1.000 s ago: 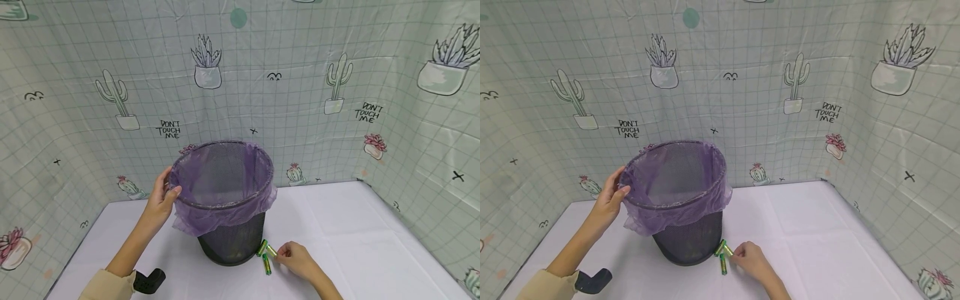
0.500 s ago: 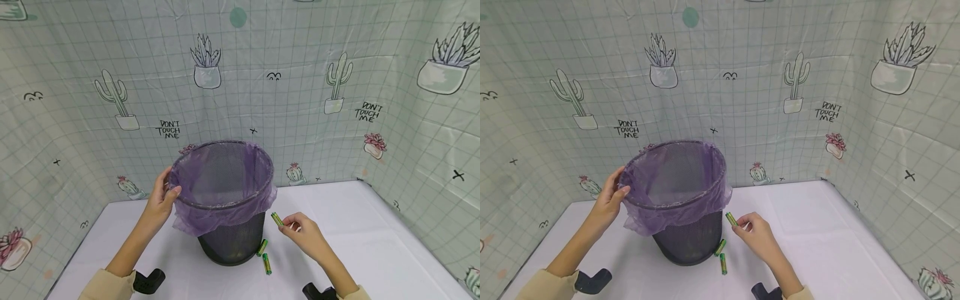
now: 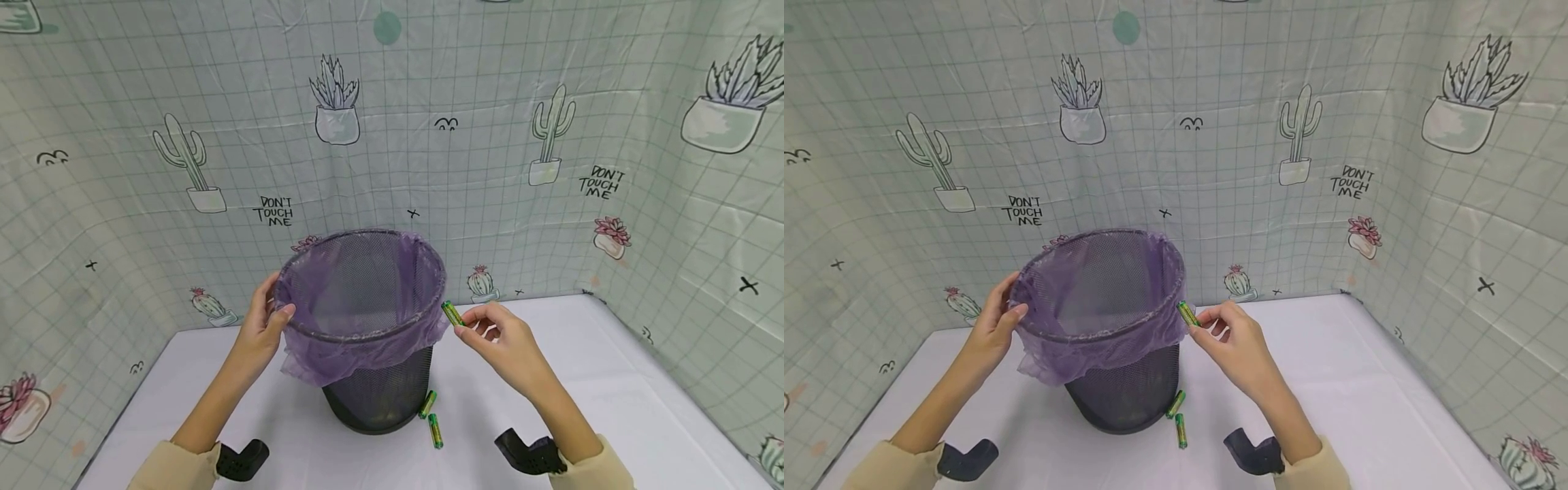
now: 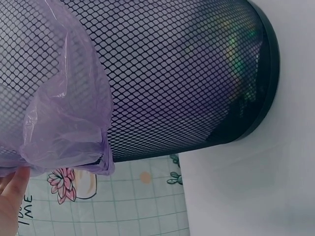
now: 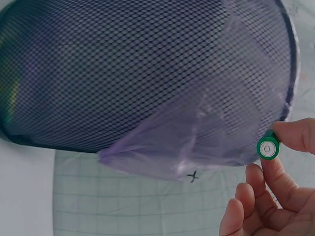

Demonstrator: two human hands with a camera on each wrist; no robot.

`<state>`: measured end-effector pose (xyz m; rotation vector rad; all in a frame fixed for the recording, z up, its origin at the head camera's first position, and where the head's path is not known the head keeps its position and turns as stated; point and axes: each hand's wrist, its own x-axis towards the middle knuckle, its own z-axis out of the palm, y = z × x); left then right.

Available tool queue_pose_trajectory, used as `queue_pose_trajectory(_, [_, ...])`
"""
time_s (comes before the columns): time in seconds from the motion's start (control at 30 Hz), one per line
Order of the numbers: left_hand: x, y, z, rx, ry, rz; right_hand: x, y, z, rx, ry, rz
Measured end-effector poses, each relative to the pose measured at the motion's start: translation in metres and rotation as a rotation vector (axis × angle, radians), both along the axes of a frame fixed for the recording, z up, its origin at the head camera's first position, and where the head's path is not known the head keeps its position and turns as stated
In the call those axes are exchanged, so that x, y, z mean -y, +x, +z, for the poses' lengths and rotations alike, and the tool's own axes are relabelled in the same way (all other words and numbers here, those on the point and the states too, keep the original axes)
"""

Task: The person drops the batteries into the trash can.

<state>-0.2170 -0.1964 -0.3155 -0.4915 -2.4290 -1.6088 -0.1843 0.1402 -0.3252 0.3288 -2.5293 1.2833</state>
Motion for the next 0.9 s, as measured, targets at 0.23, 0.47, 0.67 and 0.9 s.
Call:
queue_pose_trajectory(0.23, [-0.001,0.000,0.000,-0.008,0.012,0.001,0.001,0.001,0.015,-0.024,0.012,0.013])
queue_pose_trajectory(0.47, [-0.001,0.000,0.000,-0.001,0.009,0.001,0.010,-0.004,0.029,-0.084,0.018,0.054])
queue_pose_trajectory(0.67, [-0.001,0.001,0.000,-0.004,0.014,-0.002,0.025,-0.008,0.040,-0.106,0.053,0.092])
queue_pose_trajectory(0.9, [-0.002,0.000,0.000,-0.007,0.018,0.003,0.040,-0.011,0.047,-0.168,0.093,0.153])
